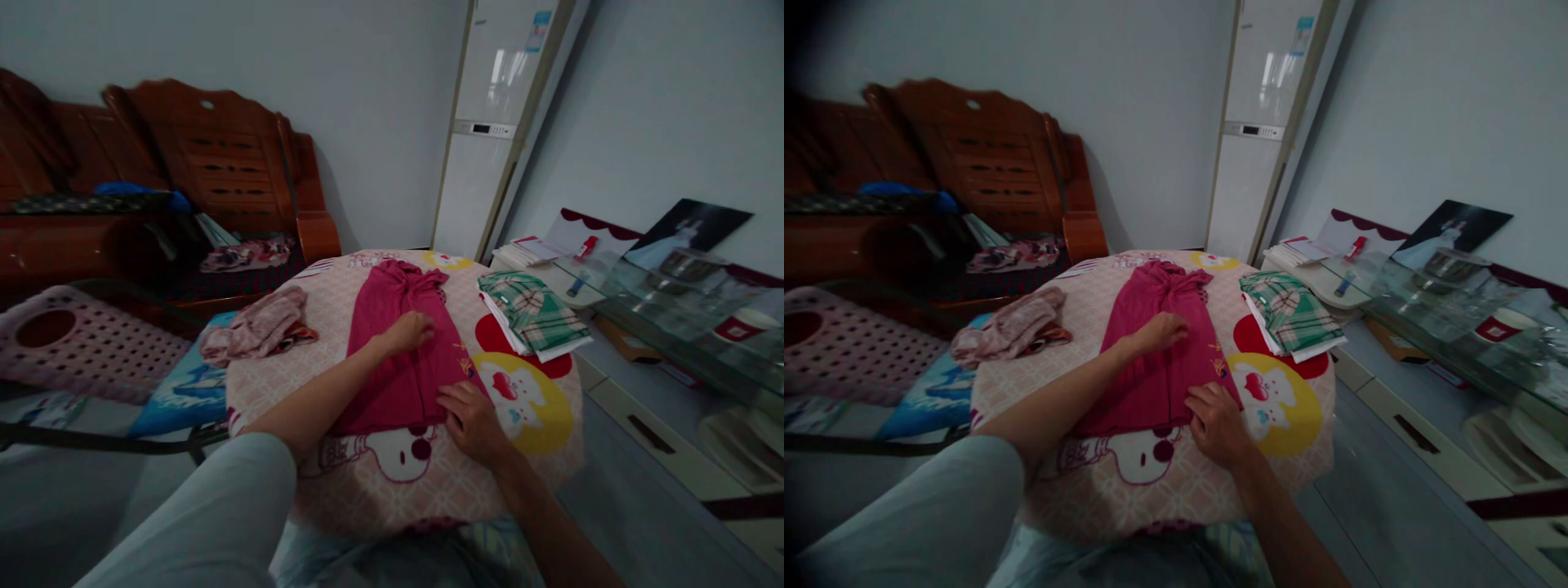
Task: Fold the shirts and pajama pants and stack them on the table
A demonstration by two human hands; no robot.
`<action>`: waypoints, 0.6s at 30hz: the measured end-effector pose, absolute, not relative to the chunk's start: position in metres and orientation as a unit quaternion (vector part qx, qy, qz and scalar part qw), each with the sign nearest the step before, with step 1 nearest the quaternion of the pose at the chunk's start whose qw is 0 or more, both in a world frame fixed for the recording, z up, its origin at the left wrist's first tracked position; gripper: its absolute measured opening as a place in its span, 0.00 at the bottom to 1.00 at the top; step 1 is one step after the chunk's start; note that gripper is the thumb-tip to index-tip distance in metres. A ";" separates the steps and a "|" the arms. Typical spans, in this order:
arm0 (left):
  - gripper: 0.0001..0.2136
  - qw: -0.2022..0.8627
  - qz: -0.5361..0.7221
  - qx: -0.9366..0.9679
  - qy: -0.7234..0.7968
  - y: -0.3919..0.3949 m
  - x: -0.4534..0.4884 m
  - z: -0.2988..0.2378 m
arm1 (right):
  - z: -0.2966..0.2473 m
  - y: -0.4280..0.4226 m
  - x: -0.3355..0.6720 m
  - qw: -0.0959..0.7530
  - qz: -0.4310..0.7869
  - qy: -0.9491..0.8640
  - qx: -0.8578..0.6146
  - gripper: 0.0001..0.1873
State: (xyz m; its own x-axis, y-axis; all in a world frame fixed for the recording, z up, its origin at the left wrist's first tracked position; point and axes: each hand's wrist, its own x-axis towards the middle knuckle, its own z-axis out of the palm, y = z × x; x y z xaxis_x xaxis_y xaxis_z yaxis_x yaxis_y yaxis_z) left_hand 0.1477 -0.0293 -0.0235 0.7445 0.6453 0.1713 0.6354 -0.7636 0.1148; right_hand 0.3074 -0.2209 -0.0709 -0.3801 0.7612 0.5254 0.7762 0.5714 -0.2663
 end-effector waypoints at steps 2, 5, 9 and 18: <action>0.14 0.009 0.057 0.938 0.343 -0.065 0.126 -0.018 | -0.067 -0.224 0.308 0.279 -0.001 -0.843 -0.460 0.21; 0.21 -0.028 0.035 0.938 0.343 -0.120 0.102 -0.009 | -0.063 -0.227 0.312 0.228 0.008 -0.862 -0.453 0.25; 0.24 -0.039 0.015 0.935 0.353 -0.169 0.084 -0.003 | -0.061 -0.230 0.318 0.167 -0.030 -0.873 -0.458 0.27; 0.15 -0.038 -0.049 0.931 0.361 -0.200 0.079 -0.032 | -0.067 -0.227 0.338 0.148 -0.139 -0.854 -0.479 0.21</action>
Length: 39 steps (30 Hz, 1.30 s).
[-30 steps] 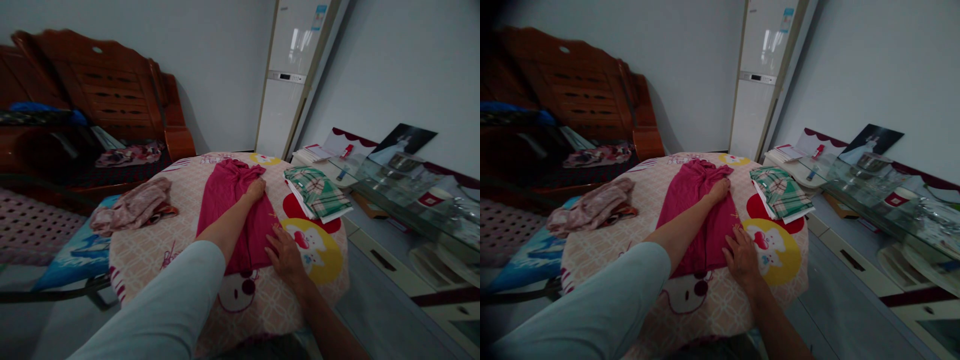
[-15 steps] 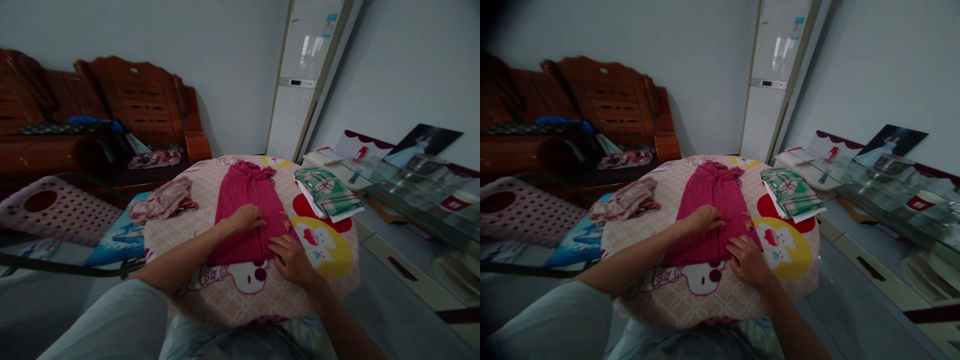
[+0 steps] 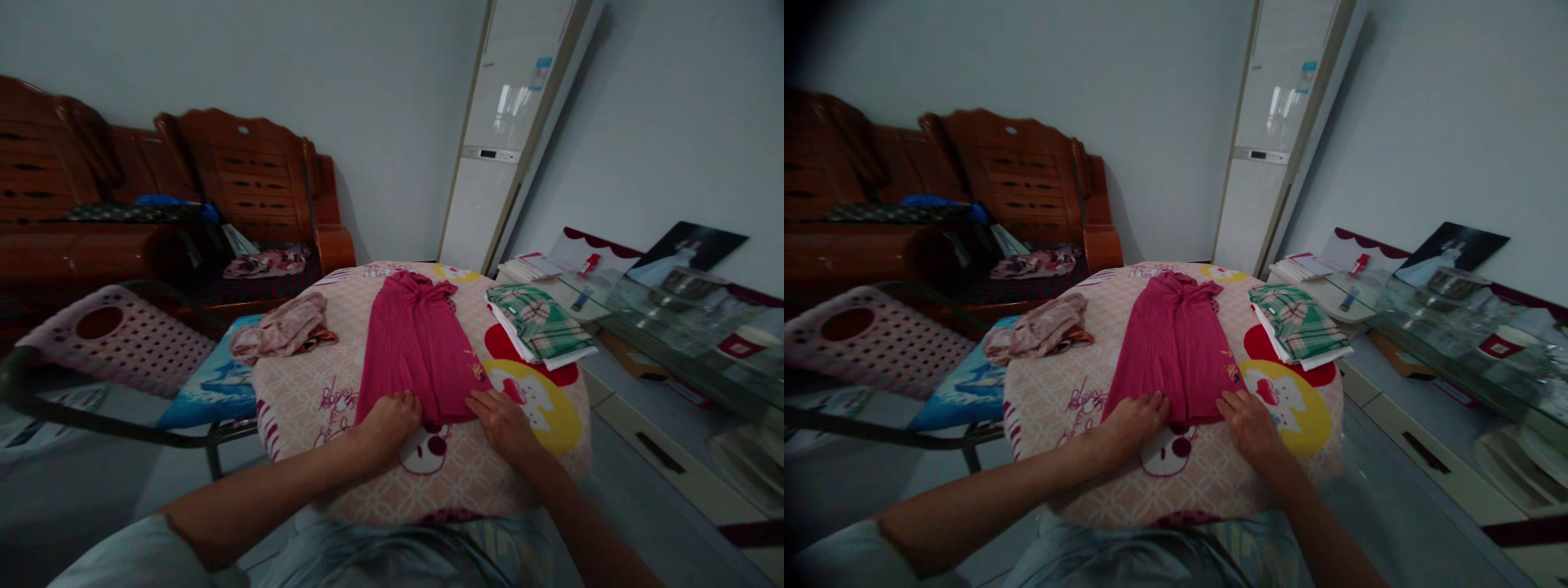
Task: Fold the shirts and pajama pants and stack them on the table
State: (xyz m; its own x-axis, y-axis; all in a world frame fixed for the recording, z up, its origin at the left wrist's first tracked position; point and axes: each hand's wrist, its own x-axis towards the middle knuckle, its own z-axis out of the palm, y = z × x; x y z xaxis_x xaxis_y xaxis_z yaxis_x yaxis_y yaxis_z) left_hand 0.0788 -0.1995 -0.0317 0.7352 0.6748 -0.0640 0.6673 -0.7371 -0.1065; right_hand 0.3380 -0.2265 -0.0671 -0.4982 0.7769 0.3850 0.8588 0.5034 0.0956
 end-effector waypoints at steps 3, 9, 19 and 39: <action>0.13 0.008 0.042 -0.930 -0.365 -0.193 0.069 -0.026 | -0.062 -0.222 0.343 0.165 -0.100 -0.842 -0.504 0.18; 0.18 0.015 0.004 -0.935 -0.354 -0.115 0.054 0.024 | -0.012 -0.158 0.330 0.166 -0.050 -0.809 -0.562 0.18; 0.20 0.074 -0.191 -0.854 -0.478 -0.004 0.053 0.051 | 0.014 -0.059 0.308 0.229 -0.142 -0.757 -0.595 0.21; 0.14 -0.059 -0.001 -0.957 -0.283 -0.074 0.061 0.013 | -0.012 -0.116 0.316 0.048 0.011 -0.841 -0.539 0.12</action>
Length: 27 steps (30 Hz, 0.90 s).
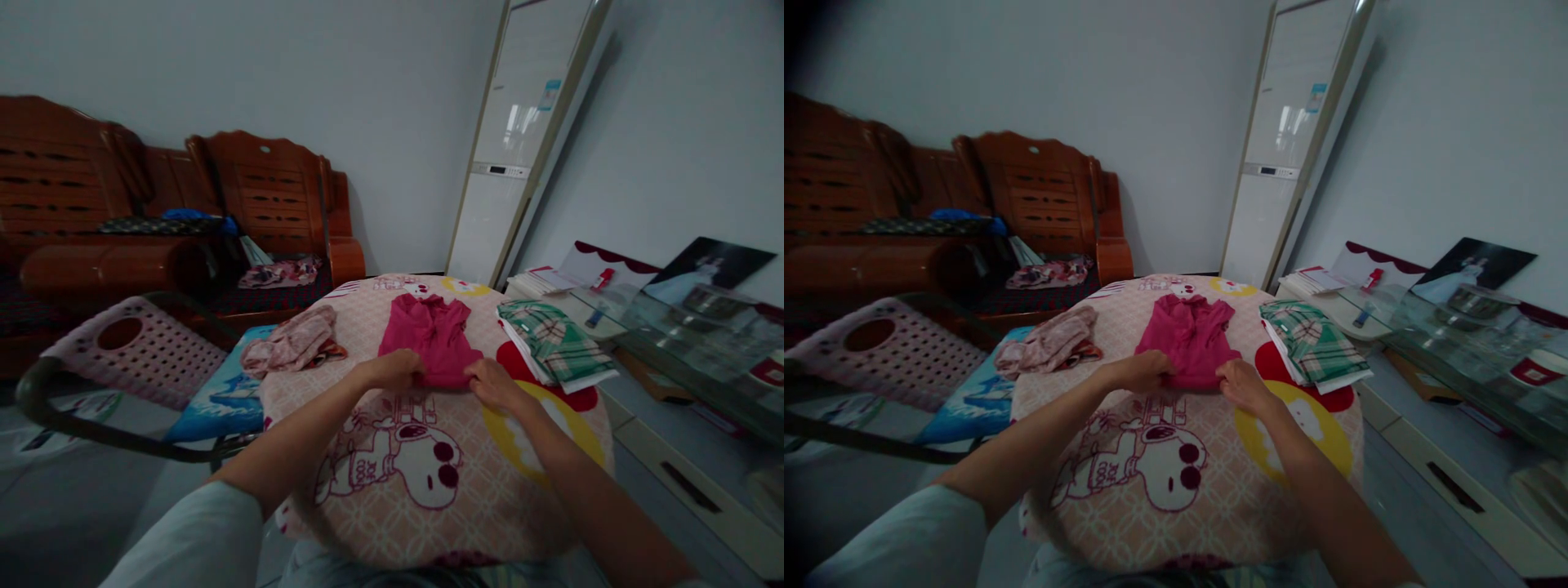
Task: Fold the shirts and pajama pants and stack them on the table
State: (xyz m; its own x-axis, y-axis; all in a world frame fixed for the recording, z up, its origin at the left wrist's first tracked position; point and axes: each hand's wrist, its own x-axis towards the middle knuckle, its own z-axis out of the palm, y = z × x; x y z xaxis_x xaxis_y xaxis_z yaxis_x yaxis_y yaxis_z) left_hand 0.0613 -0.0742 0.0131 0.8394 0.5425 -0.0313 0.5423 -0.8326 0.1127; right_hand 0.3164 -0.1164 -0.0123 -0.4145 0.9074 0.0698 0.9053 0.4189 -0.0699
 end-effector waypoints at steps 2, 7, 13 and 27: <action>0.11 0.129 -0.015 0.967 0.220 -0.087 0.061 0.020 | -0.006 -0.137 0.323 0.051 0.042 -0.850 -0.522 0.11; 0.08 0.323 -0.029 0.939 0.119 -0.113 0.066 0.023 | 0.009 -0.175 0.323 0.003 0.126 -0.859 -0.497 0.10; 0.09 0.522 -0.050 0.834 0.172 -0.081 0.061 0.031 | 0.033 -0.174 0.322 -0.035 0.355 -0.807 -0.471 0.11; 0.16 0.115 0.247 0.683 0.678 0.082 0.062 -0.031 | 0.007 -0.030 0.317 0.350 0.194 -0.735 -0.547 0.16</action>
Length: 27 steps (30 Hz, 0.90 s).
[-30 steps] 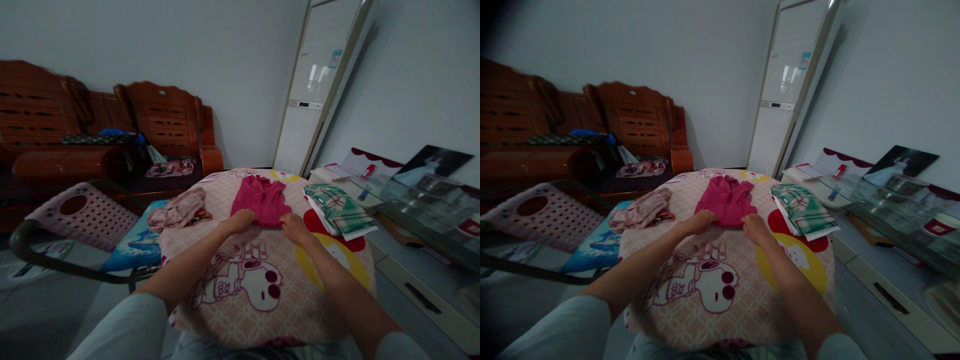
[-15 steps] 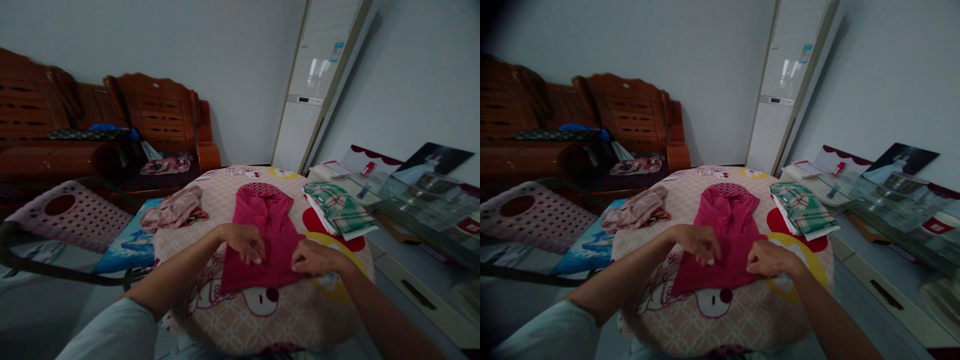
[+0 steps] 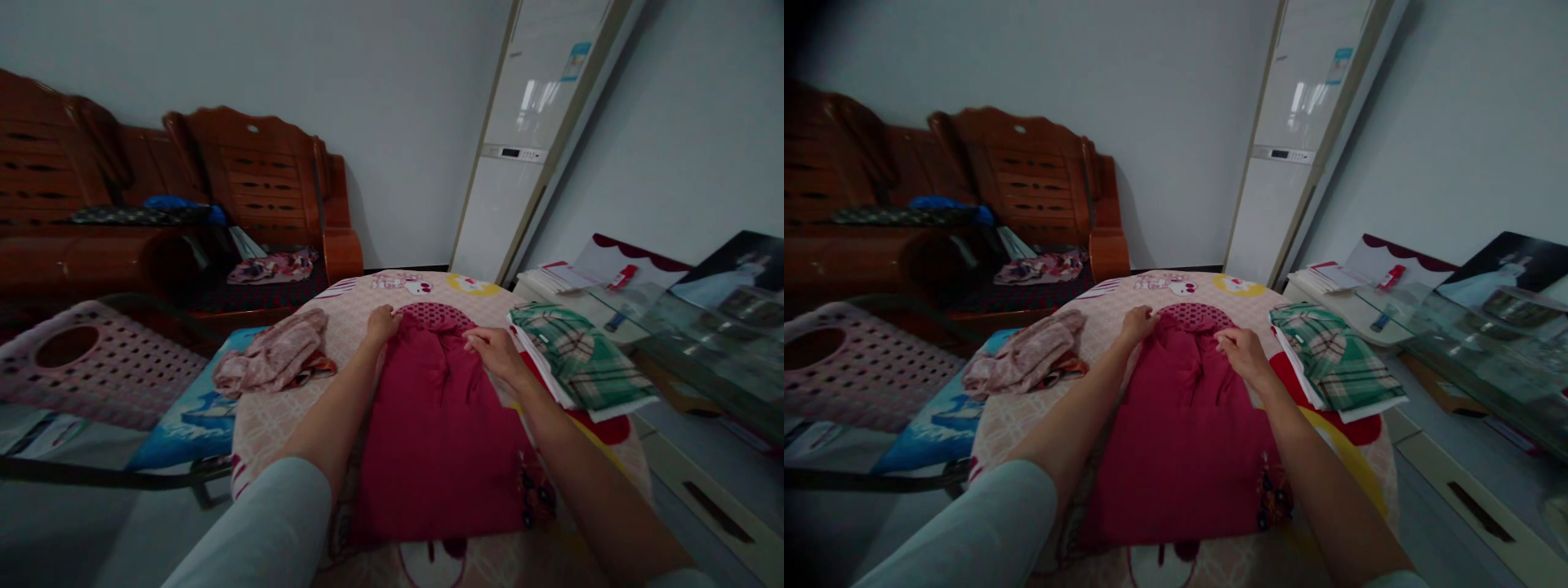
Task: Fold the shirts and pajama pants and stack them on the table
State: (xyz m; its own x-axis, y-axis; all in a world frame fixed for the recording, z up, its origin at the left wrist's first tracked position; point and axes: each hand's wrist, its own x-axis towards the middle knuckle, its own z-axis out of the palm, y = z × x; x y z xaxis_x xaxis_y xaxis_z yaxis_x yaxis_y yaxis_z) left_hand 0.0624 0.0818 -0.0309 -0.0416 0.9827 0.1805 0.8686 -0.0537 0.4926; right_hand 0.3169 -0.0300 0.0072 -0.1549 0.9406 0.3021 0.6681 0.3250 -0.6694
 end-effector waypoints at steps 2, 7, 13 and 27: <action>0.14 0.131 0.232 0.685 0.678 0.093 0.064 -0.038 | 0.001 -0.006 0.320 0.372 0.154 -0.726 -0.557 0.17; 0.14 0.161 0.247 0.665 0.686 0.114 0.061 -0.046 | -0.022 0.048 0.327 0.334 0.084 -0.742 -0.575 0.18; 0.11 0.394 0.340 0.614 0.593 0.120 0.048 -0.047 | -0.047 0.082 0.330 0.269 0.109 -0.759 -0.583 0.18; 0.07 0.229 0.306 0.633 0.673 0.125 0.034 -0.048 | -0.030 0.064 0.382 0.256 0.209 -0.729 -0.599 0.08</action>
State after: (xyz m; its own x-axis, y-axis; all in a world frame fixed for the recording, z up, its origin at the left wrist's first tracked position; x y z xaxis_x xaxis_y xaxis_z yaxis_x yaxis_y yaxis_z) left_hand 0.0335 0.1248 -0.0483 -0.0926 0.9926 0.0785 0.7124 0.0109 0.7017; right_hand 0.3817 0.0639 -0.0301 -0.1513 0.9809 0.1222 0.7666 0.1945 -0.6120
